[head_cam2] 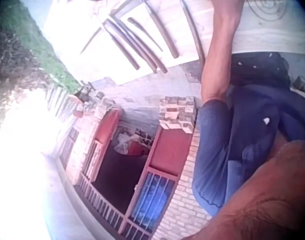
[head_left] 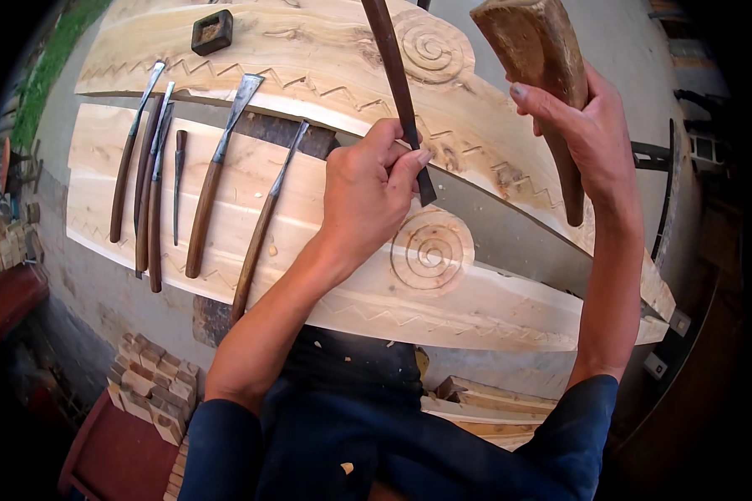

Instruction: The person carves a spiral pattern into a piece of wood using a small chisel and then uses a larger chisel with a wooden mallet to carve along the edge of the wood.

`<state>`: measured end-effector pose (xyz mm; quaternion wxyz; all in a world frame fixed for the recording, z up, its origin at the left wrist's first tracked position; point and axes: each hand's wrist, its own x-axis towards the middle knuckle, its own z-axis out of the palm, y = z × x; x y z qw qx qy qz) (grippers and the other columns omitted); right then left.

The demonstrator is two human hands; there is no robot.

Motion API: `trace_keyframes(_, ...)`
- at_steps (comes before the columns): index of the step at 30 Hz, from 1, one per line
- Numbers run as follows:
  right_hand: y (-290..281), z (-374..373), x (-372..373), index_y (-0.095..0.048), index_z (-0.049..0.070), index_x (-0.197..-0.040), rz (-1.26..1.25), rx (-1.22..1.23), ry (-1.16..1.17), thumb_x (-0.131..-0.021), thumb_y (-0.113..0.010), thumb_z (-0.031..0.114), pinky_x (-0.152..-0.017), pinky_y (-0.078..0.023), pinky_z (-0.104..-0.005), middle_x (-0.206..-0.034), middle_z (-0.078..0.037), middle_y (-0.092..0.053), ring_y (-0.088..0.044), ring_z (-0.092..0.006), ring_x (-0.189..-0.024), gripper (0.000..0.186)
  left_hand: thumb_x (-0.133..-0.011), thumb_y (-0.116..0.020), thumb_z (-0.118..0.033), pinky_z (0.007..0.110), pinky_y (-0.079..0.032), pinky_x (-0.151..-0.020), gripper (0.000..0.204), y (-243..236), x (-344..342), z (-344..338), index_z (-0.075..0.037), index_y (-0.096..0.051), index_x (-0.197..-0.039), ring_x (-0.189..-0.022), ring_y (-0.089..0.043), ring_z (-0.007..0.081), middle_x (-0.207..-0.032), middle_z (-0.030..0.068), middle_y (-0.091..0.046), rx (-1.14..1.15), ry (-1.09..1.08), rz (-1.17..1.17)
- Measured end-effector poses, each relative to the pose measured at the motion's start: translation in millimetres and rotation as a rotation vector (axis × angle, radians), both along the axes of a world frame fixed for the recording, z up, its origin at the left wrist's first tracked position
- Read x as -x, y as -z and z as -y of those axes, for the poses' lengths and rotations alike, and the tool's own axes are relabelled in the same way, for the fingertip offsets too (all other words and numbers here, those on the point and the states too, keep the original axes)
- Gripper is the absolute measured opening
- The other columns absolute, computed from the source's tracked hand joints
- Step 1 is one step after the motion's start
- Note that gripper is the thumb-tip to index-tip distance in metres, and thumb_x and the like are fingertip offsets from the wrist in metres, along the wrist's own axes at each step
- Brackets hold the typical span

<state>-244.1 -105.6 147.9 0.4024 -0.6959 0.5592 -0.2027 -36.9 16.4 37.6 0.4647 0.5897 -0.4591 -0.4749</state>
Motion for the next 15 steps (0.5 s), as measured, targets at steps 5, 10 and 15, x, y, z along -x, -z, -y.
trace_keyframes(5, -53.7, 17.2, -110.7, -0.07, 0.0, -0.116, -0.073, -0.094, 0.39, -0.1, -0.078, 0.026, -0.067, -0.049, -0.0279, -0.084, -0.002, -0.066, -0.06, -0.0112, -0.074, 0.031, -0.105, -0.071, -0.005, 0.026, -0.056, -0.06, 0.019, 10.3, 0.7, -0.1, 0.007, -0.066, -0.119, -0.065, -0.069, 0.0086, -0.075, 0.0094, -0.074, 0.151, 0.008, 0.103)
trace_keyframes(10, -19.8, 81.9, -63.4, -0.072, -0.002, -0.129, 0.009, 0.28, -0.103, -0.086, -0.085, 0.018, -0.081, -0.053, -0.0318, -0.098, -0.004, -0.071, -0.065, -0.0168, -0.089, 0.049, -0.104, -0.071, -0.003, 0.027, -0.054, -0.059, 0.016, 13.5, 5.1, 4.3, 0.007, -0.066, -0.116, -0.064, -0.066, 0.0086, -0.072, 0.0091, -0.071, 0.222, 0.039, 0.121)
trace_keyframes(15, -33.0, 100.2, -70.3, -0.073, -0.001, -0.128, -0.366, 0.619, -0.588, -0.079, -0.082, 0.02, -0.083, -0.053, -0.0368, -0.101, -0.009, -0.074, -0.066, -0.023, -0.091, 0.054, -0.104, -0.071, -0.002, 0.027, -0.054, -0.06, 0.017, 16.0, 5.6, 5.3, 0.006, -0.066, -0.117, -0.064, -0.067, 0.0092, -0.072, 0.0096, -0.072, 0.224, 0.069, 0.131)
